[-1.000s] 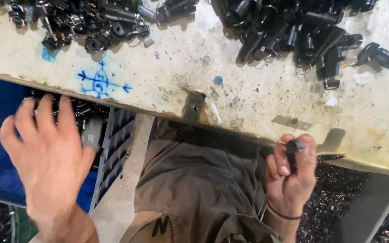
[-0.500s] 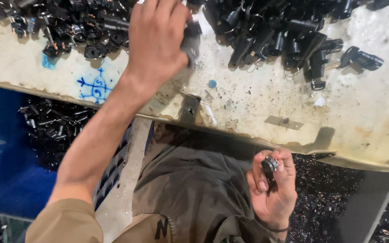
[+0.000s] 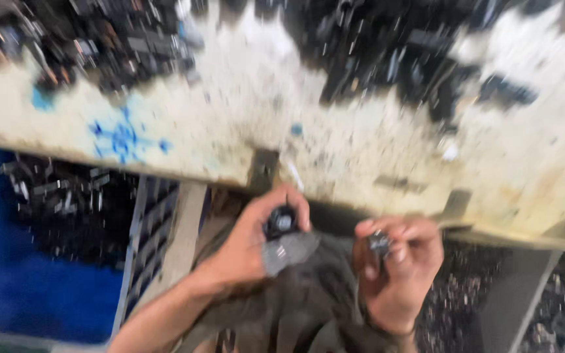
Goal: The person picks black cylindrical metal parts one at a time from a workbench, rubs each part with a gray abrasive pad, and drops the rubbed parts into a bin below the bench. The person repeats this wiping cycle continuously across the workbench.
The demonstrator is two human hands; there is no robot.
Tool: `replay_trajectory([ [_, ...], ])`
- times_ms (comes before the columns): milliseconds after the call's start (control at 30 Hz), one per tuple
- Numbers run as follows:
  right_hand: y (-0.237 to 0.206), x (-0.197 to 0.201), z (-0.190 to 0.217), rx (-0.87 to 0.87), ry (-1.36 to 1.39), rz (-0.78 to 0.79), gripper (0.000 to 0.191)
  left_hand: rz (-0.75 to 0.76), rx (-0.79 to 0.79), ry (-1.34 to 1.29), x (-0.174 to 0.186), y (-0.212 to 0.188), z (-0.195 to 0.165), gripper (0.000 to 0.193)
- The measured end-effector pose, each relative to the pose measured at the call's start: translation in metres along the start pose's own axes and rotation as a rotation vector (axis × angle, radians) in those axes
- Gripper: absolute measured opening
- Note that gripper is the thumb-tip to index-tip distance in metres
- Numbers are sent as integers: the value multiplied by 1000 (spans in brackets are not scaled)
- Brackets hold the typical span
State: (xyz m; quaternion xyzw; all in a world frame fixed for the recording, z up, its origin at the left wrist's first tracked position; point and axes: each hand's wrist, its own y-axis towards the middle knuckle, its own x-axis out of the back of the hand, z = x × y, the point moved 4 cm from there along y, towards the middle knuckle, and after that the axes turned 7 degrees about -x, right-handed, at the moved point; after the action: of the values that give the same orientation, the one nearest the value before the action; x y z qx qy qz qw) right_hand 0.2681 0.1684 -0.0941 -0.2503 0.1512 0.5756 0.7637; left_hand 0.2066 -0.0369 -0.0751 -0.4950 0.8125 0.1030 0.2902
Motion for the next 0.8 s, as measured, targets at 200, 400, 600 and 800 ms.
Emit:
replay_trajectory([
  [200, -7, -7, 4, 220, -357, -166, 19, 116, -82, 569, -5, 13, -6, 32],
  [400, 2, -36, 31, 598, -785, 233, 18, 172, -300, 816, -28, 17, -14, 51],
  [600, 18, -40, 41, 419, -998, 463, 25, 319, -299, 964, -31, 13, -13, 99],
  [800, 19, -47, 24, 277, -895, 689, 28, 505, -232, 1134, -22, 8, -16, 120],
])
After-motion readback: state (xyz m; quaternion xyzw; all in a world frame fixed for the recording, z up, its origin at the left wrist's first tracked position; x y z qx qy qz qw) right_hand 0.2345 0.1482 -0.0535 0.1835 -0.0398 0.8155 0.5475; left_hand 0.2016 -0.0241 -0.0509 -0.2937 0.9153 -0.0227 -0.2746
